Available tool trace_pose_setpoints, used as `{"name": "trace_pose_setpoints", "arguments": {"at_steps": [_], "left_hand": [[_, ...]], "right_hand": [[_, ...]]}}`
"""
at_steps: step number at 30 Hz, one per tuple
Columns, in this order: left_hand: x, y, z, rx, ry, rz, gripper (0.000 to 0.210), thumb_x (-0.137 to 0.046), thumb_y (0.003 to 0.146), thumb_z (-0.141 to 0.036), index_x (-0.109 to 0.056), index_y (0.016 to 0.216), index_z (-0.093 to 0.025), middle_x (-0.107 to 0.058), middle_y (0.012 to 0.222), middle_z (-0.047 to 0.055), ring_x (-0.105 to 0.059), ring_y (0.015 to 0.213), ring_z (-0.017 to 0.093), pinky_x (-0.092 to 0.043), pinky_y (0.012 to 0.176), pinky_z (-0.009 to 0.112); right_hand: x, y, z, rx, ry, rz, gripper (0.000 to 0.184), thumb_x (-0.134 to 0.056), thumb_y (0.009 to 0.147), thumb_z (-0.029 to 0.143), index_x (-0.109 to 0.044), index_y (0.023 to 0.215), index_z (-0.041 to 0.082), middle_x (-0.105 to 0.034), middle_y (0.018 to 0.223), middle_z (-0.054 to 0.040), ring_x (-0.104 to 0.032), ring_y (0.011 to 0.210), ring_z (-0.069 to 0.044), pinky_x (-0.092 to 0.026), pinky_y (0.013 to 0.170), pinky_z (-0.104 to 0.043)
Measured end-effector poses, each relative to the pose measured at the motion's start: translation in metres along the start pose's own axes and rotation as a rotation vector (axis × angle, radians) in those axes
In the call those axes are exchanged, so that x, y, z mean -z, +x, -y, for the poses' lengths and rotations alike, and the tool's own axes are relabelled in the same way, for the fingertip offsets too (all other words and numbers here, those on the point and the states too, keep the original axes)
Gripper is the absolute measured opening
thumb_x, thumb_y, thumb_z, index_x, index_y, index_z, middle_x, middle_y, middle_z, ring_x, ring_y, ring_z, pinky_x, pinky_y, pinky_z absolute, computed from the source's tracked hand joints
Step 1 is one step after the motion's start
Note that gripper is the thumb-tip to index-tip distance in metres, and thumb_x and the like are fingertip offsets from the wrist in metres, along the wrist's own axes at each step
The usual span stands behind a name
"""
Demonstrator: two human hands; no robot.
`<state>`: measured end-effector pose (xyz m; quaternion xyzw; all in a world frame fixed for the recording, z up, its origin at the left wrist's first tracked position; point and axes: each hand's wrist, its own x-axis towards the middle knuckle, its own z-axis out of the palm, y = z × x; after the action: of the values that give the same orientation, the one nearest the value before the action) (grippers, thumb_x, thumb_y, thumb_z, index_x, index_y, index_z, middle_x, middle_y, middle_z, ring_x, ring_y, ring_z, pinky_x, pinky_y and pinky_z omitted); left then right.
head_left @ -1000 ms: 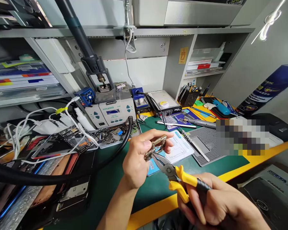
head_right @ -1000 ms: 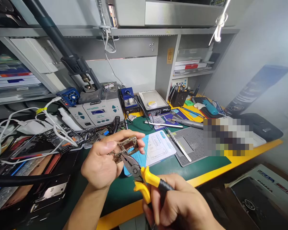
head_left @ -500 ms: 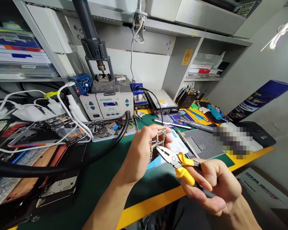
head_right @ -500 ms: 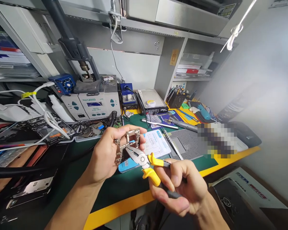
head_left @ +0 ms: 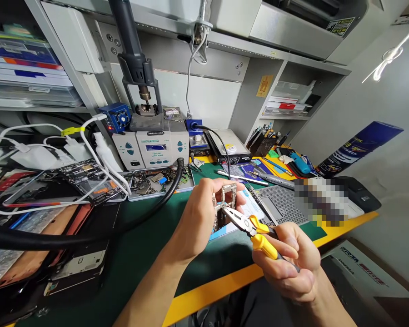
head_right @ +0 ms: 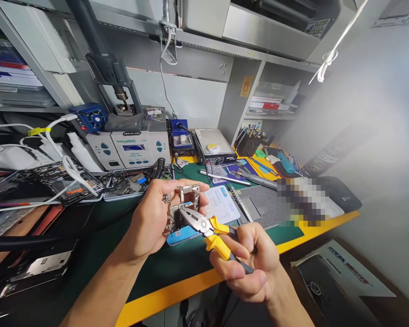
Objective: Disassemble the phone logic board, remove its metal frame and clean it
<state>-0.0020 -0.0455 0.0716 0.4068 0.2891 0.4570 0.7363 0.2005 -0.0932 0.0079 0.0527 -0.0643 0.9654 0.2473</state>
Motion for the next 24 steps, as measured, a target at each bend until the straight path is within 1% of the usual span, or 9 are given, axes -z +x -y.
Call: {"name": "trace_pose_setpoints", "arguments": {"at_steps": [4,6,9,13,18,19,21,23,24], "left_hand": [[-0.001,0.0,-0.002,0.003,-0.018,-0.006,0.048,-0.038,0.094,-0.048,-0.071,0.104,-0.015,-0.071,0.092,0.011,-0.062,0.083,0.023,-0.048,0.066,0.03],[-0.002,0.0,-0.003,0.006,-0.041,-0.003,0.046,-0.039,0.093,-0.047,-0.071,0.102,-0.014,-0.07,0.087,0.01,-0.062,0.079,0.023,-0.049,0.065,0.031],[-0.002,0.001,-0.002,0.003,-0.066,0.01,0.045,-0.041,0.092,-0.046,-0.071,0.1,-0.014,-0.069,0.084,0.01,-0.061,0.075,0.022,-0.05,0.065,0.032],[0.0,0.001,0.001,0.008,-0.083,0.008,0.049,-0.043,0.092,-0.049,-0.071,0.11,-0.013,-0.072,0.092,0.011,-0.063,0.078,0.023,-0.051,0.066,0.033],[0.0,0.002,0.001,0.015,-0.085,0.018,0.053,-0.041,0.091,-0.05,-0.071,0.113,-0.013,-0.074,0.094,0.012,-0.066,0.079,0.025,-0.052,0.066,0.033],[-0.001,0.002,0.001,0.012,-0.088,0.015,0.052,-0.042,0.091,-0.049,-0.072,0.112,-0.013,-0.074,0.094,0.012,-0.066,0.078,0.024,-0.053,0.066,0.033],[-0.001,0.003,0.0,0.012,-0.102,0.0,0.05,-0.045,0.089,-0.049,-0.073,0.108,-0.012,-0.074,0.09,0.011,-0.065,0.076,0.024,-0.054,0.068,0.033],[-0.002,0.003,0.0,0.013,-0.112,-0.016,0.05,-0.049,0.087,-0.05,-0.074,0.104,-0.01,-0.073,0.083,0.011,-0.064,0.074,0.023,-0.055,0.067,0.033],[-0.002,0.004,0.0,0.012,-0.116,-0.025,0.051,-0.05,0.086,-0.051,-0.074,0.102,-0.009,-0.072,0.08,0.011,-0.064,0.073,0.024,-0.055,0.066,0.033]], "right_hand": [[0.002,0.004,0.001,-0.054,0.069,0.137,0.017,-0.047,0.074,0.029,-0.047,0.068,0.013,-0.065,0.081,-0.0061,-0.032,0.025,0.004,-0.031,0.026,-0.009],[0.003,0.006,0.001,-0.064,0.074,0.174,0.017,-0.047,0.076,0.029,-0.048,0.07,0.013,-0.065,0.082,-0.0055,-0.034,0.025,0.004,-0.032,0.027,-0.008],[0.006,0.006,-0.001,-0.059,0.102,0.174,0.017,-0.047,0.076,0.029,-0.047,0.07,0.014,-0.065,0.081,-0.0051,-0.035,0.025,0.004,-0.033,0.027,-0.009],[0.009,0.006,-0.004,-0.063,0.189,0.159,0.018,-0.049,0.074,0.03,-0.046,0.067,0.014,-0.064,0.075,-0.0048,-0.039,0.026,0.002,-0.035,0.028,-0.011],[0.013,0.004,-0.003,-0.083,0.244,0.2,0.017,-0.049,0.072,0.03,-0.046,0.066,0.013,-0.067,0.08,-0.0088,-0.046,0.028,0.0,-0.038,0.029,-0.012],[0.016,0.002,-0.002,-0.091,0.23,0.173,0.02,-0.049,0.074,0.031,-0.045,0.065,0.014,-0.066,0.078,-0.0081,-0.046,0.028,0.0,-0.039,0.029,-0.012],[0.023,-0.004,0.001,-0.114,0.176,0.062,0.028,-0.048,0.079,0.038,-0.042,0.063,0.015,-0.064,0.068,-0.0046,-0.043,0.025,-0.001,-0.039,0.029,-0.014],[0.03,-0.009,0.003,-0.124,0.124,-0.032,0.035,-0.047,0.082,0.045,-0.038,0.063,0.017,-0.061,0.061,-0.0006,-0.038,0.022,0.0,-0.039,0.027,-0.014],[0.033,-0.011,0.004,-0.116,0.11,-0.054,0.037,-0.047,0.083,0.048,-0.037,0.063,0.018,-0.06,0.059,0.0009,-0.035,0.021,0.001,-0.038,0.027,-0.014]]}}
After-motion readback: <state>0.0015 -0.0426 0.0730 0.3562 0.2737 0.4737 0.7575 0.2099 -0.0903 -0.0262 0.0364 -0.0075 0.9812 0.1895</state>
